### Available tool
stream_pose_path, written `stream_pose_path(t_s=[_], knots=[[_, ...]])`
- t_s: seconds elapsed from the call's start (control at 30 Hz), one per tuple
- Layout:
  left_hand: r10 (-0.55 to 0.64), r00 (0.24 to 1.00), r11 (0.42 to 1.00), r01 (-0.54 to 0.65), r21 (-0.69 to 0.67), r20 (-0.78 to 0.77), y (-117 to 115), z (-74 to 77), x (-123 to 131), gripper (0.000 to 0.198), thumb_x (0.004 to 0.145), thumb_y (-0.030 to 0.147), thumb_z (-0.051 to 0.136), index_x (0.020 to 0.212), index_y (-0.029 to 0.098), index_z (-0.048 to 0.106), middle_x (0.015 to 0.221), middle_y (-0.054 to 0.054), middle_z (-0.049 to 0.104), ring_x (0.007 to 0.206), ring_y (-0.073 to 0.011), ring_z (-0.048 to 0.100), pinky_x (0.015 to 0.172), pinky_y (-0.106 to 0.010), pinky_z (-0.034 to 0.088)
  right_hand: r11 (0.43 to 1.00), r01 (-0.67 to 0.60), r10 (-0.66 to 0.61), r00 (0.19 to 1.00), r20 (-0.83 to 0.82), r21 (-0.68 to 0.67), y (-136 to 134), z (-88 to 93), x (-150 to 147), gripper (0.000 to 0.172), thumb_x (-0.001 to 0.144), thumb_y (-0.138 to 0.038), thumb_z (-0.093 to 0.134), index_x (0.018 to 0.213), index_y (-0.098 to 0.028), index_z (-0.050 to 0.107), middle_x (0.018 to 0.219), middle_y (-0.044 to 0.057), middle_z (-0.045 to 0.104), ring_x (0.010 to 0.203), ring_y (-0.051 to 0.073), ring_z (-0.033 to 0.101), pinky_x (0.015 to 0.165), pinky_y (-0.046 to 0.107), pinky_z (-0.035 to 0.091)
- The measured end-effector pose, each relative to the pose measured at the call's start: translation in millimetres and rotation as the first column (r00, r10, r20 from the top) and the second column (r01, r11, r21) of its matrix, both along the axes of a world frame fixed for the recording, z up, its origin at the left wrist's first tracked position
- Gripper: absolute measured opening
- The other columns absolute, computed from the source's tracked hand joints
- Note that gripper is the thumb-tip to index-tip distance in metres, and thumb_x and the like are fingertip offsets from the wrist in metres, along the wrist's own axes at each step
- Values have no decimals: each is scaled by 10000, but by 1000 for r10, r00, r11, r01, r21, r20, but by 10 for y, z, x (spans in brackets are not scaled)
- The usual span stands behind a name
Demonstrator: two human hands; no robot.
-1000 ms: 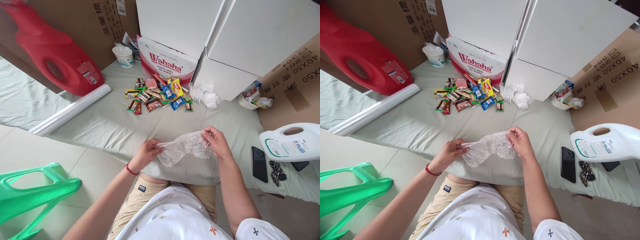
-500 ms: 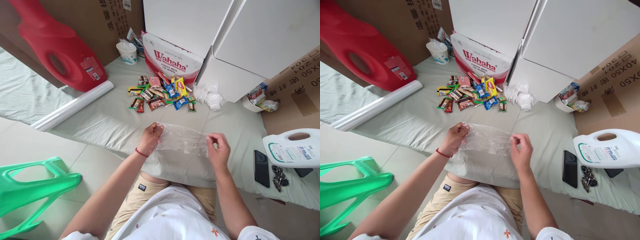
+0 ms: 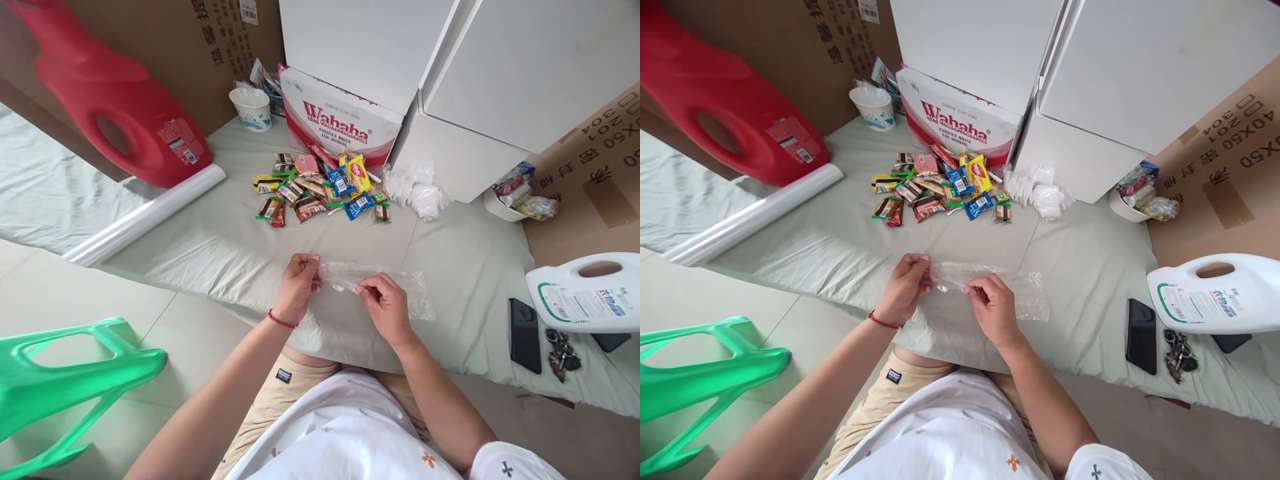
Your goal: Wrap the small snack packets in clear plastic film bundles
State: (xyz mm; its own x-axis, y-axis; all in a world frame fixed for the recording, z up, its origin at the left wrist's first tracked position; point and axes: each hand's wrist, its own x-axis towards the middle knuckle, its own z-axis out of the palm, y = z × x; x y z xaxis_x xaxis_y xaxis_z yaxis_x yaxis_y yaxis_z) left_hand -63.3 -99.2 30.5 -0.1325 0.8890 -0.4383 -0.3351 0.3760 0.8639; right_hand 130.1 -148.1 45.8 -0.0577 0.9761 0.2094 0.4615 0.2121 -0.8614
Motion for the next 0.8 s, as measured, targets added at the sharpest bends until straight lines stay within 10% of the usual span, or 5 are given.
stream_pose_path(t_s=[0.27, 0.53, 0.8], knots=[[-9, 999, 997, 13, -70, 54, -382, 76, -61, 586, 653, 631, 857, 819, 188, 512, 764, 60, 536, 484, -34, 507, 389, -154, 246, 992, 64, -75, 992, 100, 109, -53, -79, 34, 134, 974, -246, 646, 841, -243, 663, 794, -11, 623, 618, 114, 518, 595, 260, 438], [-233, 958, 946, 264, -188, 169, -370, 116, 16, 799, 740, 907, 558, 1067, 178, 559, 860, -85, 712, 473, -122, 589, 374, -193, 254, 916, -173, 23, 923, 384, 363, -223, -198, -80, 144, 992, -116, 583, 963, -225, 673, 874, 42, 670, 823, 174, 639, 740, 296, 528], [-317, 910, 936, 346, 69, -268, -474, 161, 236, 961, 676, 667, 821, 1438, 193, 476, 1447, -202, 577, 1350, -350, 564, 911, -393, 563, 945, -223, 69, 849, 523, 238, -408, -311, -156, 163, 991, -132, 536, 1002, -210, 680, 842, 54, 651, 787, 200, 599, 670, 308, 488]])
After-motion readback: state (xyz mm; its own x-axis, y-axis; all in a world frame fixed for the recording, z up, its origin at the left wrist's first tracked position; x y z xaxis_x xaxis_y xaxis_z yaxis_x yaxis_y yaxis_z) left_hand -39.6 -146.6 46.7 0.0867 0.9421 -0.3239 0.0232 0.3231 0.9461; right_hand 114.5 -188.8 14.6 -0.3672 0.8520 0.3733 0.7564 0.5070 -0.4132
